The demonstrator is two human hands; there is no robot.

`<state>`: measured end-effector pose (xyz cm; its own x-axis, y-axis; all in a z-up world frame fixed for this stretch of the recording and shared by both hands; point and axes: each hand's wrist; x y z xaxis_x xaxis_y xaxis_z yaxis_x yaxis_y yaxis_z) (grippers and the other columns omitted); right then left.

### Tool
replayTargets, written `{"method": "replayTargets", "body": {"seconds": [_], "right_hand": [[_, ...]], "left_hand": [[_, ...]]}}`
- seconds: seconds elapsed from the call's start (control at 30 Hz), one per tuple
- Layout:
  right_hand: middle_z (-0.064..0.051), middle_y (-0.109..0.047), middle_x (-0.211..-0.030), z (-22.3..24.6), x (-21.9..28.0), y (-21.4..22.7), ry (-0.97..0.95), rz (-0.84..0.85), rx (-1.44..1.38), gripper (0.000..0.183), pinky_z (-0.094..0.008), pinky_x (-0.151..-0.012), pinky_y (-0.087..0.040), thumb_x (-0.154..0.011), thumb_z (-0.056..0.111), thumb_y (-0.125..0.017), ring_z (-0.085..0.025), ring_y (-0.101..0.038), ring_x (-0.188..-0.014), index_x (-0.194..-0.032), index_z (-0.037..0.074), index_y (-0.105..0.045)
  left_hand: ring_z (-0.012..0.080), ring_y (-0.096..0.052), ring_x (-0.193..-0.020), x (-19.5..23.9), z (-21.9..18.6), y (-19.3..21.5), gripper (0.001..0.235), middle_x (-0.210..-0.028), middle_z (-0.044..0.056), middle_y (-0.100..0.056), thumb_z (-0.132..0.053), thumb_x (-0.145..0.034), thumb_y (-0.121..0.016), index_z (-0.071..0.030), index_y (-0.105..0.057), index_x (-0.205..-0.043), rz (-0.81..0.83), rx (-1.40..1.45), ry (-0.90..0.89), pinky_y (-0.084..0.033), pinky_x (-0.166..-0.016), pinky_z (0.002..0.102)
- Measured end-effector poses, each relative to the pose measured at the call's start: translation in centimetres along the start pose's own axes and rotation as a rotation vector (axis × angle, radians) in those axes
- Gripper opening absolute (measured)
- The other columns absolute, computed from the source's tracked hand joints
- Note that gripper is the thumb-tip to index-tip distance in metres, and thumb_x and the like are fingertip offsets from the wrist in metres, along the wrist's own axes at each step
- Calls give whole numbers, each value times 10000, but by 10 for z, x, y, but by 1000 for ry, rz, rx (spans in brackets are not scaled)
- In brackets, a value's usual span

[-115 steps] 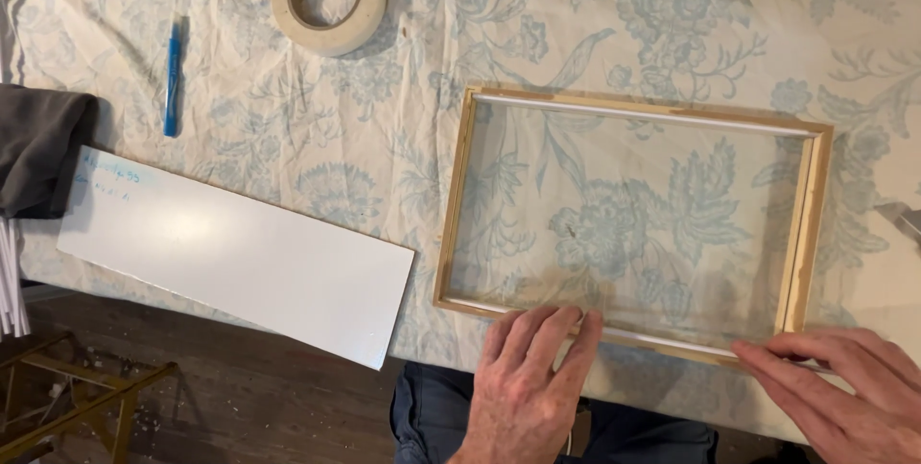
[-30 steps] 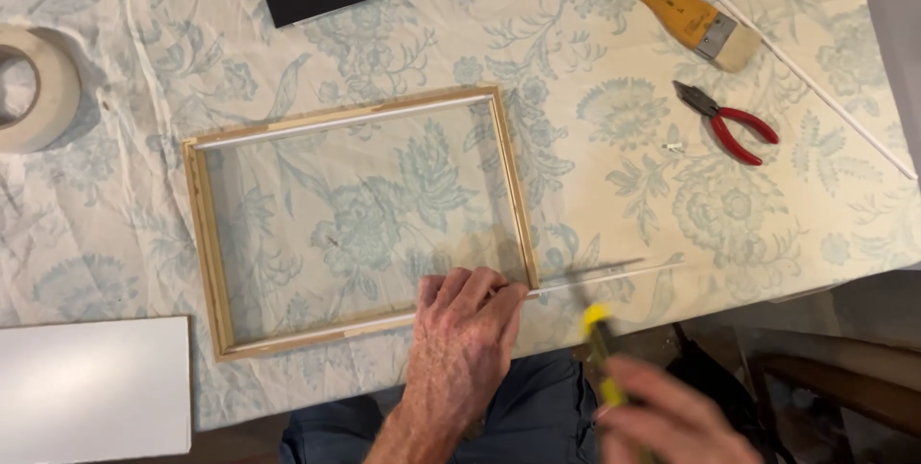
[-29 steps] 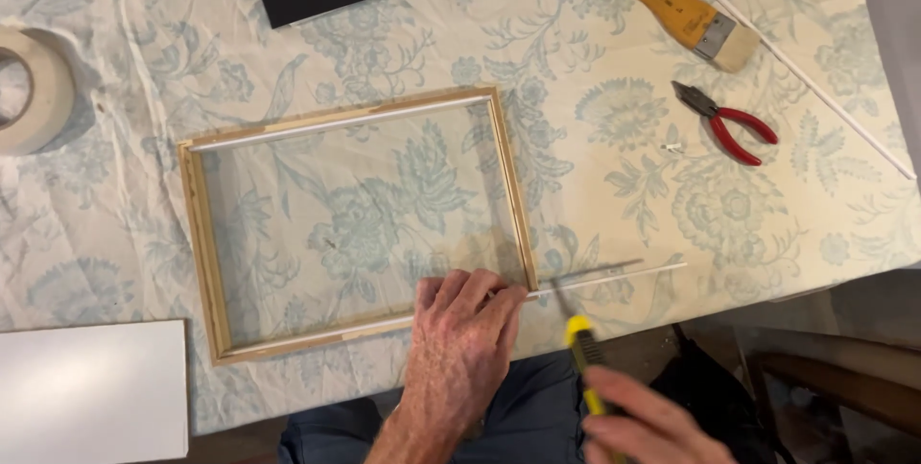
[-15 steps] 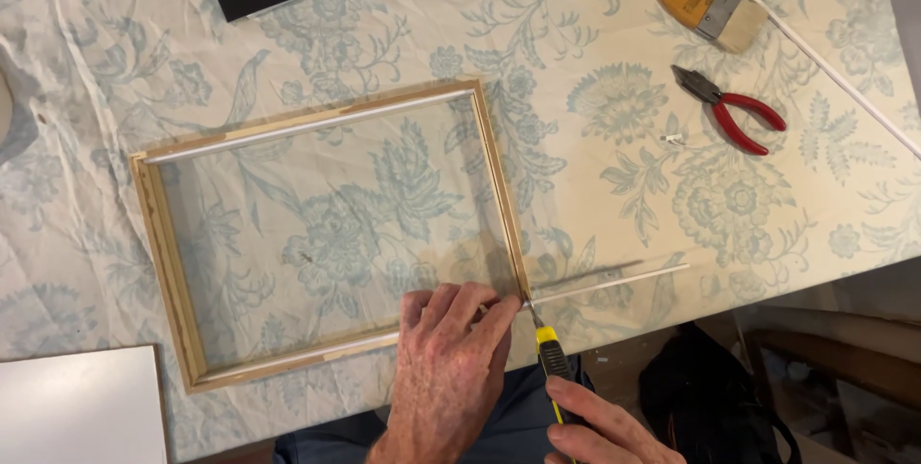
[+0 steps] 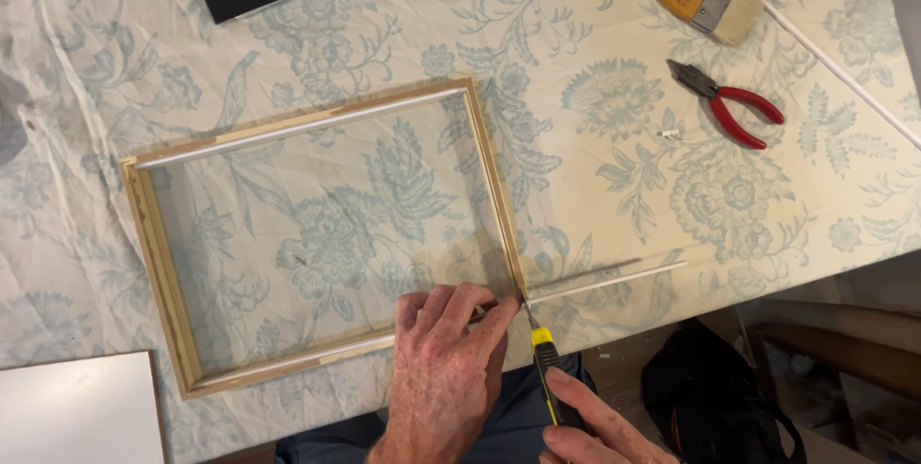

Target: Cutting and fitting plastic strips into a wooden frame using a utility knife

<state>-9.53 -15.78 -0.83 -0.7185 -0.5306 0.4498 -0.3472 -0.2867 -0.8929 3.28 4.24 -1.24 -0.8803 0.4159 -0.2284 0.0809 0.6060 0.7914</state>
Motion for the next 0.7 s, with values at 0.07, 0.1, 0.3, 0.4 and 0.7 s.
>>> {"method": "replayTargets", "body": {"seconds": [0.07, 0.1, 0.3, 0.4, 0.7], "right_hand": [[-166, -262, -1574, -10, 0, 6, 64, 3, -165, 523, -494, -1121, -267, -1175, -260, -563, -464, -332, -1381, -1549, -53, -262], [-161, -261, -1585, -16, 0, 5, 149, 4, -93, 511, -448, -1135, -249, -1136, -246, -542, -421, -370, -1396, -1534, -87, -263], [-4, -666, -1381, -42, -22, -25, 460, -872, 1178, 510, -275, -855, -489, -749, -6, -676, -192, -703, -989, -1255, 53, -665], [-39, -609, -1357, -32, -20, -25, 736, -568, 1864, 329, -224, -1015, -458, -725, 119, -768, -81, -629, -1185, -1053, 123, -739], [-250, -456, -1160, 11, 50, 84, 1579, -1173, 1685, 627, -346, -861, -463, -642, -47, -807, -334, -533, -972, -1104, -15, -384]], "left_hand": [[231, -554, -783, 0, -1, 0, 186, -912, -3, -566, -62, -821, -623, -149, -685, -973, -4, 10, 3, -379, -717, 403], [228, -554, -783, 0, -1, 0, 180, -904, -4, -561, -52, -822, -632, -148, -687, -963, -8, 9, 8, -378, -719, 400], [238, -538, -780, 2, -2, 1, 208, -893, 1, -545, -32, -784, -636, -147, -677, -952, 12, 25, 24, -374, -713, 402], [241, -532, -790, 0, -1, 2, 208, -891, -3, -542, -34, -774, -648, -144, -670, -950, 8, 28, 18, -374, -724, 403], [241, -562, -824, 1, -45, 2, 69, -957, 48, -564, -63, -941, -612, -55, -666, -983, -148, -85, -233, -411, -691, 405]]}}
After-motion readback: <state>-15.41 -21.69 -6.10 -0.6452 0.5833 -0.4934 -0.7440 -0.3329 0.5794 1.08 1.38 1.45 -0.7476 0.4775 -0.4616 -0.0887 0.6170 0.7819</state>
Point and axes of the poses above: each hand's wrist, its own x-axis away from the middle knuckle, its own y-axis out of the back of the hand, z = x × y
